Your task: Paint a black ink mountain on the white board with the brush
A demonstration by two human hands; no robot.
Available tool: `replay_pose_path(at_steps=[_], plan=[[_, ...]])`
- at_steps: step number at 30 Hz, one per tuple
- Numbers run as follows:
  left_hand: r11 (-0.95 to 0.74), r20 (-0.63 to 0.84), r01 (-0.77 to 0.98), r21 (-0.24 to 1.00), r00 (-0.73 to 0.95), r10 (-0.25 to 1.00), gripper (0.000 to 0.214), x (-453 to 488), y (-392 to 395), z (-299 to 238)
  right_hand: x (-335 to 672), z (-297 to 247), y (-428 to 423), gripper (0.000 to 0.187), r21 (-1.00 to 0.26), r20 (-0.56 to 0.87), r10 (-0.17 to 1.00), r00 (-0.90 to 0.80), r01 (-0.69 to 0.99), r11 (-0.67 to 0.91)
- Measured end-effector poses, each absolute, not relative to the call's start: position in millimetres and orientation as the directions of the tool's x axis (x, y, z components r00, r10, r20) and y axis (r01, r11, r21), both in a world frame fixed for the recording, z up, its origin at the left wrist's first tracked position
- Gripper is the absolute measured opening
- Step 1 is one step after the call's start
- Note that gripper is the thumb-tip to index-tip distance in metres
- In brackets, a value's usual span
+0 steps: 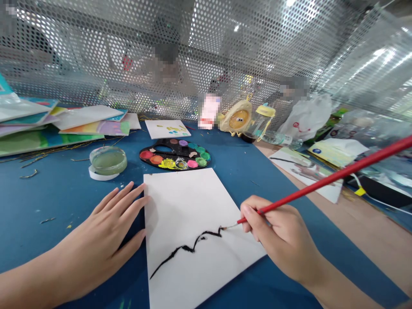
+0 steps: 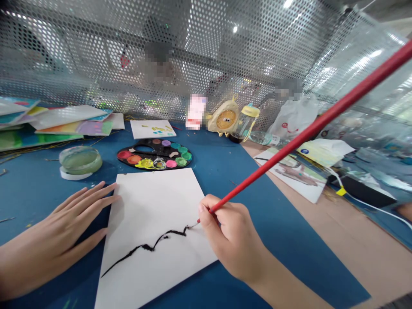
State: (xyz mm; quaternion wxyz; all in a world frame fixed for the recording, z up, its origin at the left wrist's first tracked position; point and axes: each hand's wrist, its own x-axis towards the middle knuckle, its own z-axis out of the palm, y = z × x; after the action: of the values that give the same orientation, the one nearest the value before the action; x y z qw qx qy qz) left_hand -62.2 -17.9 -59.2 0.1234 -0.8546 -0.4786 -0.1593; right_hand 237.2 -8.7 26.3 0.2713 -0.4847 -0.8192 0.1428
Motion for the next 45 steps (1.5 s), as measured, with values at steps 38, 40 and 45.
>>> replay_pose_path(at_steps=[38, 40, 45], plan=[[-0.544, 0.439, 0.832, -0.112, 0.533, 0.724, 0.055, -61.5, -17.6, -60.0, 237.9, 24.0, -3.2, 0.035, -0.472, 0.292, 0.895, -0.337, 0.763, 0.441], [-0.541, 0.438, 0.833, -0.117, 0.532, 0.724, 0.054, -61.4, -17.6, -59.7, 237.4, 25.3, -3.5, 0.034, -0.466, 0.278, 0.899, -0.338, 0.771, 0.434], [-0.524, 0.415, 0.851, -0.043, 0.492, 0.765, 0.053, -61.8, -16.8, -60.6, 236.9, 27.9, -4.2, 0.037, -0.438, 0.279, 0.904, -0.325, 0.795, 0.421]])
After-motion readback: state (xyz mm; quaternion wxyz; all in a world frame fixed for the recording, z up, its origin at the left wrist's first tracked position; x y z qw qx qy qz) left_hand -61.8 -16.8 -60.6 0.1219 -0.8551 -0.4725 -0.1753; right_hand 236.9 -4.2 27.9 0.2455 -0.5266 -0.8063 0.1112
